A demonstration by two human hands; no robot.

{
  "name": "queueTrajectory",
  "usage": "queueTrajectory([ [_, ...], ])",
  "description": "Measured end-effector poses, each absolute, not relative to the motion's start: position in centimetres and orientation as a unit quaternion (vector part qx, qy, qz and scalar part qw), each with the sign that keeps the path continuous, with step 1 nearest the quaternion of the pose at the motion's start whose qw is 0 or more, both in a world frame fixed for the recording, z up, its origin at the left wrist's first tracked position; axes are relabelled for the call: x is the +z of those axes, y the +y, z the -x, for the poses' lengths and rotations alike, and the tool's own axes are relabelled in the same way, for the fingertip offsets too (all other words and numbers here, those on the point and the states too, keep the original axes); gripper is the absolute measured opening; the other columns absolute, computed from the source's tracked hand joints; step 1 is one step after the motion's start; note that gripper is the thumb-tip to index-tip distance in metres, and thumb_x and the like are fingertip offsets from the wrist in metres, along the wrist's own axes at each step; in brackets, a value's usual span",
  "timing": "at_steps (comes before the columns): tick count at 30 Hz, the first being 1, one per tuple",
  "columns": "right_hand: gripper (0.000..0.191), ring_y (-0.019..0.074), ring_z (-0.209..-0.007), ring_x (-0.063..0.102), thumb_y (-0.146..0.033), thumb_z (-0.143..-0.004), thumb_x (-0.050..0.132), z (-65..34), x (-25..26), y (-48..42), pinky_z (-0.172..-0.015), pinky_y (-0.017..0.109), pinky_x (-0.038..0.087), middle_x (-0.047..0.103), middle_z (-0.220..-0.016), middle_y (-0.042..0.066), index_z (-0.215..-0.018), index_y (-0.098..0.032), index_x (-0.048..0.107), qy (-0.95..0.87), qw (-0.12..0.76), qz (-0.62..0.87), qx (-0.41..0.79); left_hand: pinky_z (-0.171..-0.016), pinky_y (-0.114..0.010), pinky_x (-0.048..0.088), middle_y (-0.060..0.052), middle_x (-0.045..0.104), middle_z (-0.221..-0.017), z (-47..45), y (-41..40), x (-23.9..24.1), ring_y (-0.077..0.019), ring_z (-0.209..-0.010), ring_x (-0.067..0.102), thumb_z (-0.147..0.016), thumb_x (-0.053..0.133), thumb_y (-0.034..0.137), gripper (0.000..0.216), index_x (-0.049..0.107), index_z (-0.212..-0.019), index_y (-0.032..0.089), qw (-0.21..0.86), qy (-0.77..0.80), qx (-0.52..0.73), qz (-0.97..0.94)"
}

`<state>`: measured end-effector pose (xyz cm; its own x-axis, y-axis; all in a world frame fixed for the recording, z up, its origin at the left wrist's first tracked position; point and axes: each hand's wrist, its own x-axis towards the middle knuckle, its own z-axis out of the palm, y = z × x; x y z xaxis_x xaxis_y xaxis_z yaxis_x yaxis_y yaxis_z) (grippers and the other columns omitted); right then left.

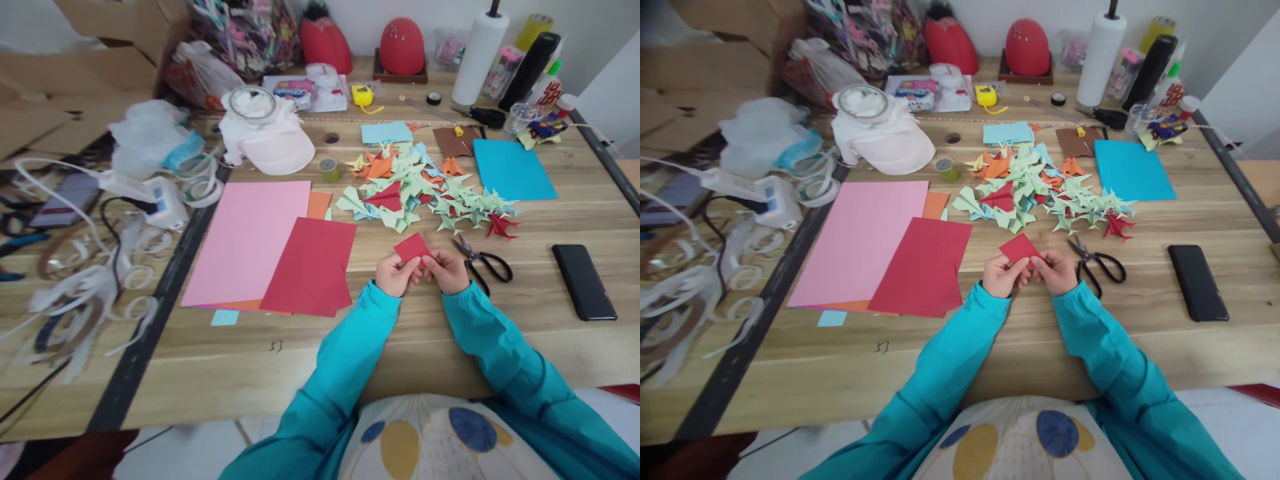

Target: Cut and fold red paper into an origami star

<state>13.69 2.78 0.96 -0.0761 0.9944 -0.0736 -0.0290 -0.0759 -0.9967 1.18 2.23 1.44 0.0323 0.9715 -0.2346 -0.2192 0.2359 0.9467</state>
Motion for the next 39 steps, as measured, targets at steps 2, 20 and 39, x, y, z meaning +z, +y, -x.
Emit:
queueTrajectory([
  [2, 0.031, 0.0069, -0.034, 0.045, -0.044, -0.067, 0.064, -13.70, 0.93, 2.73, -0.035, 0.019, 0.037, 0.054, -0.042, -0.003, -0.062, -0.016, 0.055, -0.492, 0.473, 0.492, 0.540, -0.032, -0.019, 0.037, -0.001, 0.057, -0.045, -1.16, 2.27, 1.32, -0.0076, -0.034, 0.048, -0.060, 0.067, 0.045, 0.036, 0.056, -0.054, 0.011, 0.615, 0.493, 0.487, -0.377],
  [20, 0.031, 0.0073, -0.033, 0.047, -0.045, -0.069, 0.063, -13.62, 0.91, 2.41, -0.034, 0.019, 0.039, 0.056, -0.043, -0.003, -0.062, -0.016, 0.055, -0.478, 0.470, 0.481, 0.564, -0.029, -0.017, 0.031, 0.001, 0.049, -0.037, -1.12, 1.97, 1.69, -0.0051, -0.028, 0.040, -0.064, 0.062, 0.047, 0.040, 0.051, -0.047, 0.012, 0.615, 0.507, 0.433, -0.421],
  [39, 0.041, 0.0047, -0.025, 0.035, -0.047, -0.068, 0.062, -13.68, 0.97, 2.57, -0.028, 0.017, 0.024, 0.047, -0.031, -0.005, -0.045, -0.017, 0.044, -0.476, 0.472, 0.509, 0.540, -0.027, -0.018, 0.030, 0.001, 0.049, -0.034, -0.87, 2.21, 1.30, -0.0057, -0.026, 0.040, -0.062, 0.062, 0.051, 0.042, 0.052, -0.048, 0.012, 0.605, 0.498, 0.474, -0.401],
])
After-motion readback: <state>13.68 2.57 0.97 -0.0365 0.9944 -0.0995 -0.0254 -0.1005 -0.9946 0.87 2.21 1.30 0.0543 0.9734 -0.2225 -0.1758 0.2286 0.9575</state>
